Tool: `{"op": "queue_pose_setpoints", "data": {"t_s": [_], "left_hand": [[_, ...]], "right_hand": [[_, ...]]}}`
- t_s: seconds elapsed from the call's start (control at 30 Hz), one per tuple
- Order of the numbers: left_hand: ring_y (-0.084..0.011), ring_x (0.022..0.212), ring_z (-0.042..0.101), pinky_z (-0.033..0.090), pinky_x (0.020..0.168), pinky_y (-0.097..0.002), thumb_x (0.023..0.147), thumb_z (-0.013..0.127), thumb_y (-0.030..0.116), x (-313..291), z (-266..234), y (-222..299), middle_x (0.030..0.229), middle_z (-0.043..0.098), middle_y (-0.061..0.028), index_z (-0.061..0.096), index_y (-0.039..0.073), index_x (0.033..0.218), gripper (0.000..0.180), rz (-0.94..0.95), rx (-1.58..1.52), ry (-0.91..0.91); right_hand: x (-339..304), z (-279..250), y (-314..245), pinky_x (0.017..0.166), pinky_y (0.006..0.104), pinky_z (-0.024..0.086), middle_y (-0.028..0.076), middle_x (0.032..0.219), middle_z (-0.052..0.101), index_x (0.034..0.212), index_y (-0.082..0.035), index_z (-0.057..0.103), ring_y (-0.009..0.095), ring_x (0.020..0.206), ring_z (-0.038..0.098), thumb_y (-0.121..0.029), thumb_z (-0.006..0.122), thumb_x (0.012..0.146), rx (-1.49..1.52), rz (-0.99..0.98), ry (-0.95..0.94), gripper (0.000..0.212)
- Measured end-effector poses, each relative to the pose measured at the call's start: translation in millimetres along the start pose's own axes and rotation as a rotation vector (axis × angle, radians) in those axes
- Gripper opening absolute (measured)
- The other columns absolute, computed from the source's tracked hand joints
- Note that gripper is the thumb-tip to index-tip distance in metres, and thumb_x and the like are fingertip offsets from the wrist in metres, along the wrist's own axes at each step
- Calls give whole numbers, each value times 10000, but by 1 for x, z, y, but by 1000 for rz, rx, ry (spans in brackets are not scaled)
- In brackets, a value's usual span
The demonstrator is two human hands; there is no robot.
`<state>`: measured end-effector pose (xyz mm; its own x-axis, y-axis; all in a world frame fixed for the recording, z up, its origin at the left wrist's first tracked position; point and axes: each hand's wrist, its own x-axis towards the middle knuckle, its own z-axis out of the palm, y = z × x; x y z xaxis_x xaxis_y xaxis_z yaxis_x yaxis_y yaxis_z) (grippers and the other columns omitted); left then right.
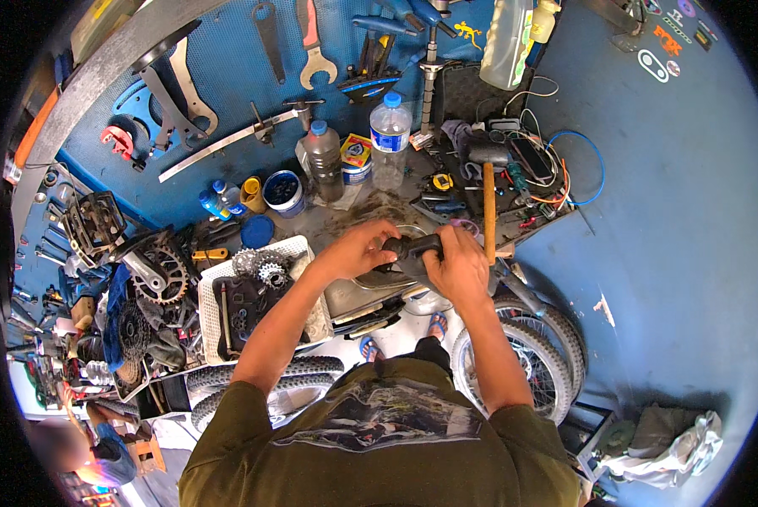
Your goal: The person scrubs bicycle components in a metal tray using a yellow brush and liquid cleaner. They handle a crankset and other small parts, scrubbing them individually and placing them into a white basket on the workbench.
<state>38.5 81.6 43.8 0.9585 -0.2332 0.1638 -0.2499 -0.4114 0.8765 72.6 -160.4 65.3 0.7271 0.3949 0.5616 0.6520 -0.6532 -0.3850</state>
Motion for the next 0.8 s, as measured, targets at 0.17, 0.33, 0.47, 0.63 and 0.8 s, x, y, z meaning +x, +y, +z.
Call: {"op": "queue_pose_setpoints", "data": {"t_s": [0.17,0.33,0.47,0.63,0.8], "left_hand": [[-204,790,664,543,734,-354,907,844,396,-6,-4,-36,885,700,-106,670,19,1190,502,-332,0,251],[-151,791,613,525,743,-315,936,828,363,-42,-20,-62,897,663,-71,659,36,1209,458,-313,-39,392],[-104,772,565,490,702,-289,963,813,276,-73,-28,-65,914,624,-31,657,43,1218,380,-377,-47,436],[-79,760,515,466,676,-272,971,807,256,-96,-24,-70,889,580,3,662,41,1217,356,-390,-58,486],[-98,782,540,492,712,-289,969,803,277,-102,-26,-55,912,606,-7,670,44,1229,374,-391,-41,476]], "right_hand": [[0,4,3,782,530,546,186,965,705,1075,-48,639,436,917,682,-118,692,857,-53,56,-75,235],[-4,12,13,819,525,555,168,970,696,1040,-61,616,403,947,679,-172,682,846,-129,75,-122,233],[-5,18,17,820,519,560,161,961,693,1022,-63,608,399,945,677,-169,682,847,-174,23,-168,218],[-1,27,18,835,512,566,162,962,689,1012,-67,602,390,949,680,-168,689,844,-211,-49,-213,215],[6,32,18,846,517,568,157,973,687,1003,-66,600,384,978,678,-174,705,840,-250,-91,-274,222]]}}
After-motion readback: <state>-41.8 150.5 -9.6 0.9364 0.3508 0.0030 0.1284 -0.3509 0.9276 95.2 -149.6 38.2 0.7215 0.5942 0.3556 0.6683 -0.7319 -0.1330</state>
